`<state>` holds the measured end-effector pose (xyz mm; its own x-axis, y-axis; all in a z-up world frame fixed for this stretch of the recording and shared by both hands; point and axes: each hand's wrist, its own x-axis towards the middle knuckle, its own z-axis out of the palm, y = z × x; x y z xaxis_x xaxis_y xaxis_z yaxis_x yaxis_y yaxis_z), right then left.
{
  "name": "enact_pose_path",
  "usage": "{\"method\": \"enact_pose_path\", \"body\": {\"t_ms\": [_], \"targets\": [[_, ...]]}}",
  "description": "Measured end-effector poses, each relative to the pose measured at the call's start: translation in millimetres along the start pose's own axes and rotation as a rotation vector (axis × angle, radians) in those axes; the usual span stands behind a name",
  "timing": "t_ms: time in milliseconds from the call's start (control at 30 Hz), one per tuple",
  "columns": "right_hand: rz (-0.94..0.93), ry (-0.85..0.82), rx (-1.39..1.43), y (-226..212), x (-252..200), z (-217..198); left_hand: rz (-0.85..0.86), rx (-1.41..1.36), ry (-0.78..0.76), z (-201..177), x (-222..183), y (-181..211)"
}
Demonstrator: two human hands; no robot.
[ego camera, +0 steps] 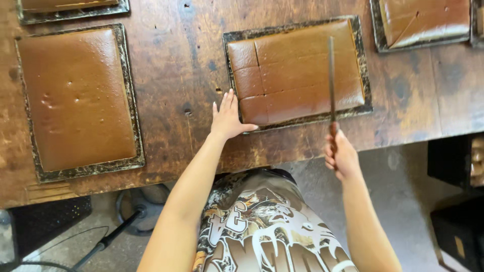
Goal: The person cuts a large slab of baked brownie into smaller rectangular pieces using a long knife, holding the brownie tray steady with their hand.
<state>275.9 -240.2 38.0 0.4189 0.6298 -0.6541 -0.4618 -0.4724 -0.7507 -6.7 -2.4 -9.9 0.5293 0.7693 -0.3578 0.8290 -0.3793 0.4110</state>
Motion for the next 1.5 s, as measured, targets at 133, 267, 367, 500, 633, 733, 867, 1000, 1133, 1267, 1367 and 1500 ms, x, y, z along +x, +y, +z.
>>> {"method": "enact_pose_path", "body": {"t_ms": [133,267,367,500,633,733,867,1000,1133,1267,1367,1500], "targets": [[0.085,-0.132,0.069,-16,75,31,0.046,0.067,0.171,12,-5,10],[0.085,-0.261,0.073,-27,98,63,0.137,0.127,0.297,33,-9,39],[0.117,-0.281,0.021,-38,101,72,0.149,0.128,0.336,39,0,55],[0.130,-0.298,-0.035,-41,100,73,0.073,0.105,0.358,38,8,57],[0.139,-0.281,-0.052,-36,97,77,0.083,0.103,0.329,36,11,54],[0.145,-0.238,-0.070,-32,92,80,0.113,0.091,0.301,34,14,51],[0.126,-0.202,-0.073,-22,85,82,0.126,0.086,0.250,29,17,50],[0.133,-0.173,-0.124,-17,85,86,0.156,0.066,0.233,26,18,53],[0.116,-0.144,-0.221,-24,97,97,0.201,0.059,0.269,33,24,62],[0.084,-0.146,-0.182,-19,85,95,0.180,0.021,0.297,35,32,63],[0.159,-0.102,-0.216,-18,78,95,0.144,0.037,0.238,30,31,65],[0.126,-0.101,-0.215,-14,88,99,0.158,0.033,0.241,28,33,70]]}}
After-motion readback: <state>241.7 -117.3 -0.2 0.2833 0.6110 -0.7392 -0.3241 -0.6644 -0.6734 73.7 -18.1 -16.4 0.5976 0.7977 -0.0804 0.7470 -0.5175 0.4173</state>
